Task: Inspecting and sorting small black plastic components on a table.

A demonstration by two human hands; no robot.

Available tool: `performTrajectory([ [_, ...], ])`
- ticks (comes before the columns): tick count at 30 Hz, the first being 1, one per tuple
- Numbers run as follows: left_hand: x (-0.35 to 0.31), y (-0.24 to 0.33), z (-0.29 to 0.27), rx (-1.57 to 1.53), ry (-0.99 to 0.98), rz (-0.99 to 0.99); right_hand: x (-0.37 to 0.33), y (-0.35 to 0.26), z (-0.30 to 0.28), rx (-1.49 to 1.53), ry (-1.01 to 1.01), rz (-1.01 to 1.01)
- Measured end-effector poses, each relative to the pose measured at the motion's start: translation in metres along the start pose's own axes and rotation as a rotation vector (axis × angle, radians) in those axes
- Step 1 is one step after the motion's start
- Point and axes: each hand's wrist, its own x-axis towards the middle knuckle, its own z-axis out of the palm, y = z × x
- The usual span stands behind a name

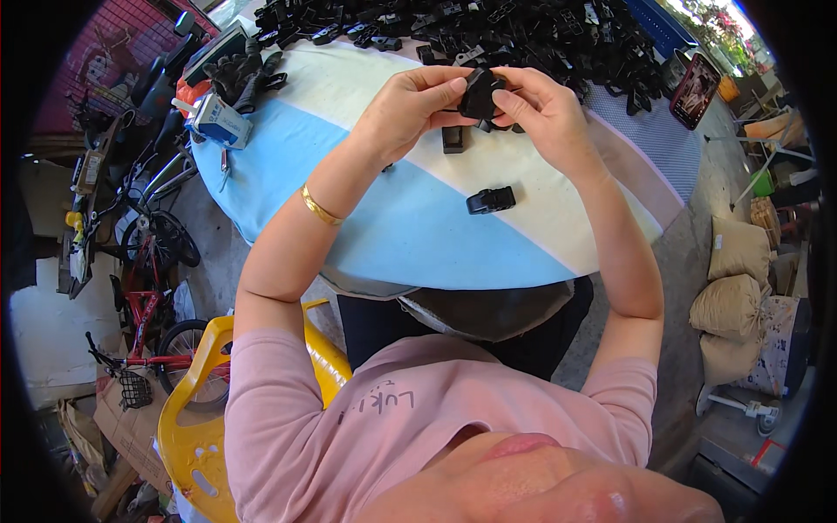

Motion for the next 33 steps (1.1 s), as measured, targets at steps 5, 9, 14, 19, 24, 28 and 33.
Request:
performTrajectory([
  [5,0.000,-0.001,0.001,-0.041,0.005,0.000,-0.004,-0.005,0.001,0.005,0.014,-0.019],
  [9,-0.005,-0.002,0.011,0.027,0.064,0.112,-0.003,0.000,0.008,0.048,0.086,0.004],
  [14,-0.016,-0.009,0.028,0.652,0.121,0.588,-0.002,-0.001,0.008,0.077,0.067,0.005],
  [19,-0.012,-0.010,0.021,0.669,0.108,0.401,0.001,-0.004,0.005,-0.016,0.029,0.030],
  [24,-0.021,-0.007,0.024,0.681,-0.062,0.434,0.012,0.005,-0.032,0.007,0.247,0.014],
  [28,-0.036,-0.019,0.040,1.108,-0.371,0.418,0.010,0.027,-0.039,-0.490,0.129,-0.014],
  [33,-0.042,-0.015,0.035,0.989,-0.479,0.538,0.007,0.029,-0.024,-0.838,-0.045,-0.384],
])
